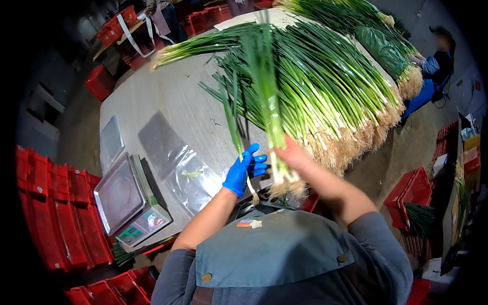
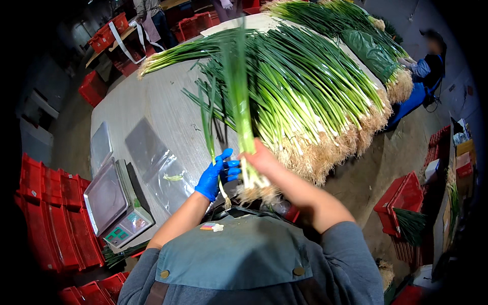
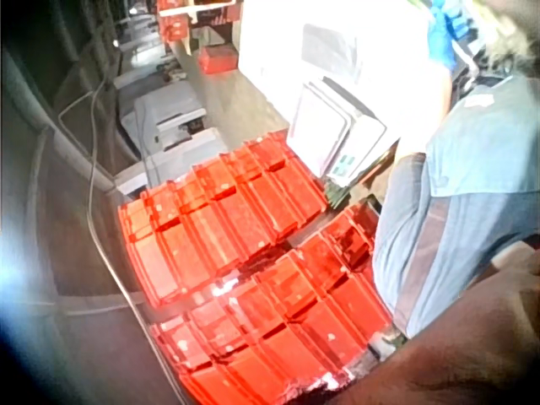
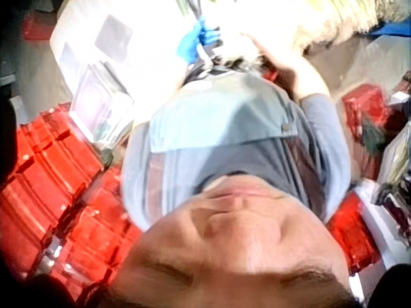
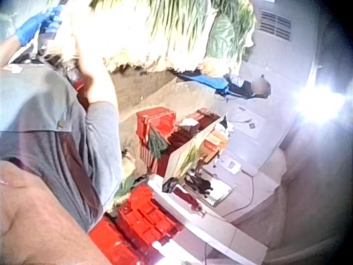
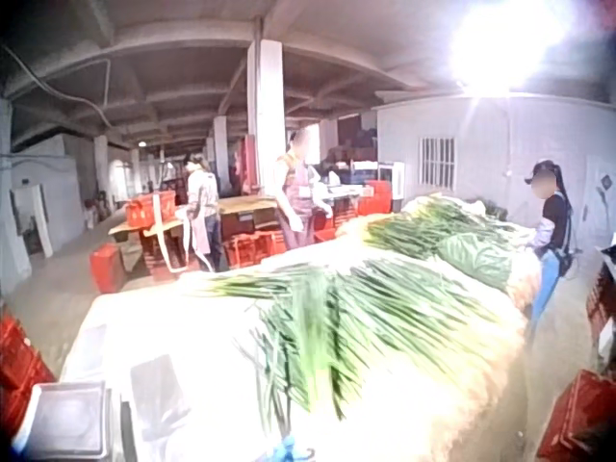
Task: The person repeatedly picks up bunches of green onions, places them on a digital scale, and then moves them into red crates. The process is repeated continuously throughout the clip.
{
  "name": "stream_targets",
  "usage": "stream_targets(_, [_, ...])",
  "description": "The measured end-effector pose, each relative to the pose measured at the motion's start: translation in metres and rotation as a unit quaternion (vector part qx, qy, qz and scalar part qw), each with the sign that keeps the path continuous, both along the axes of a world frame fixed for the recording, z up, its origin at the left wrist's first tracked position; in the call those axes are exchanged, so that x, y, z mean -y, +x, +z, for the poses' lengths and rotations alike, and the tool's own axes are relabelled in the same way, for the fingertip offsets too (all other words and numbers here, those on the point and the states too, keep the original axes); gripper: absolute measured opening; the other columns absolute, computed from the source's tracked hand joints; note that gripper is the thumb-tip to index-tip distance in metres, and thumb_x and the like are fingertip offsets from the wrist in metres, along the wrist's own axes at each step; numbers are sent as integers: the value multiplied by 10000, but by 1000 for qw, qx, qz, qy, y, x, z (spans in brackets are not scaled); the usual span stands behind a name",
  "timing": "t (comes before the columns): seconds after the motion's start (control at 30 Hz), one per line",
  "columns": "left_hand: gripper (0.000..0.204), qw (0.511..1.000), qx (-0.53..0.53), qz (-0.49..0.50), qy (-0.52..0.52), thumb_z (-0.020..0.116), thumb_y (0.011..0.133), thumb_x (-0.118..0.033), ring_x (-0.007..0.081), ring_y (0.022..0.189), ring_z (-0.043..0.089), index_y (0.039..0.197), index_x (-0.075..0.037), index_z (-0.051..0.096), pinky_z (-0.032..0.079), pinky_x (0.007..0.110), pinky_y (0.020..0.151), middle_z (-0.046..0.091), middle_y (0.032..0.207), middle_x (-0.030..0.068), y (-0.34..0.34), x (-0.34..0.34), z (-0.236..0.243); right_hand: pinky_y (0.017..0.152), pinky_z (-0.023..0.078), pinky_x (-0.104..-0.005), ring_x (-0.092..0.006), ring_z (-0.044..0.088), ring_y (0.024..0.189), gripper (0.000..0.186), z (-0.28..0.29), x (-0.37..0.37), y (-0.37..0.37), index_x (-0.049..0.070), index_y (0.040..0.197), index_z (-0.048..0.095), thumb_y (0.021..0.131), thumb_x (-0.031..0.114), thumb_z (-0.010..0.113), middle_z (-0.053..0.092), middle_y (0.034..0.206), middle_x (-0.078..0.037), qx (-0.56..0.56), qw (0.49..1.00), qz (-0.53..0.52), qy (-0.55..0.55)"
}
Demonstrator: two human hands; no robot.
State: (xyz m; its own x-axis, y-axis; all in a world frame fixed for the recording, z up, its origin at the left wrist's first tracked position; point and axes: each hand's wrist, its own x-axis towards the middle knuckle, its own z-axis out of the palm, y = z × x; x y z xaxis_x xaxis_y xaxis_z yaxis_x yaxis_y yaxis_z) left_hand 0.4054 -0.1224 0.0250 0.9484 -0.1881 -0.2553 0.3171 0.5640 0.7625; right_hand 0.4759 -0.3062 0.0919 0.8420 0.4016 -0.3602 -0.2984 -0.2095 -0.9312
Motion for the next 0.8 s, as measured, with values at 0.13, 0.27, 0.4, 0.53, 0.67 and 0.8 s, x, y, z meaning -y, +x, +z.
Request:
stream_targets(0.13, [531, 979, -200, 4, -42, 550, 864, -505, 191, 928, 582, 1249, -141, 519, 466, 323, 820, 596, 1068, 40, -4, 9, -37, 864, 452, -432, -374, 567, 1031, 643, -67, -53, -41, 3, 1281, 356, 800, 320, 643, 557, 1121, -277, 136, 946, 204, -214])
stream_targets(0.27, [318, 963, -266, 30, -22, 625, 863, -228, 236, 780, 614, 1128, -63, 564, 529, 377, 708, 616, 884, 81, -20, -4, -49, 846, 468, -435, -393, 587, 950, 621, -56, -24, -36, 7, 1149, 546, 779, 505, 569, 621, 1040, -215, 235, 851, 412, -225])
stream_targets(0.4, [325, 974, -122, 54, -181, 610, 857, -163, 218, 681, 581, 1153, -48, 542, 536, 399, 661, 546, 790, 56, -22, -17, -41, 885, 460, -384, -329, 553, 1037, 467, -29, 11, 7, -1, 1179, 539, 777, 213, 643, 558, 1154, -197, 373, 862, 114, -324])
stream_targets(0.53, [257, 967, -201, 116, -108, 676, 819, -185, 214, 620, 589, 994, -41, 556, 543, 365, 611, 558, 733, 68, -14, -22, -41, 782, 499, -352, -264, 557, 981, 244, -47, 7, 31, 7, 1007, 584, 779, 93, 573, 574, 1021, -147, 459, 645, 209, -574])
stream_targets(0.67, [243, 967, -215, 93, -98, 690, 818, -210, 236, 621, 581, 873, -33, 533, 536, 364, 633, 577, 708, 102, -12, -24, -51, 680, 513, -314, -219, 567, 895, 177, -63, -10, 41, 40, 927, 573, 754, 75, 580, 568, 916, -114, 461, 572, 246, -632])
stream_targets(0.8, [278, 972, -193, 89, -101, 699, 811, -233, 238, 635, 586, 885, -23, 530, 538, 365, 647, 578, 717, 106, -18, -27, -56, 583, 519, -294, -221, 580, 813, 287, -60, -4, 53, 28, 941, 511, 693, 70, 650, 553, 917, -131, 470, 578, 167, -646])
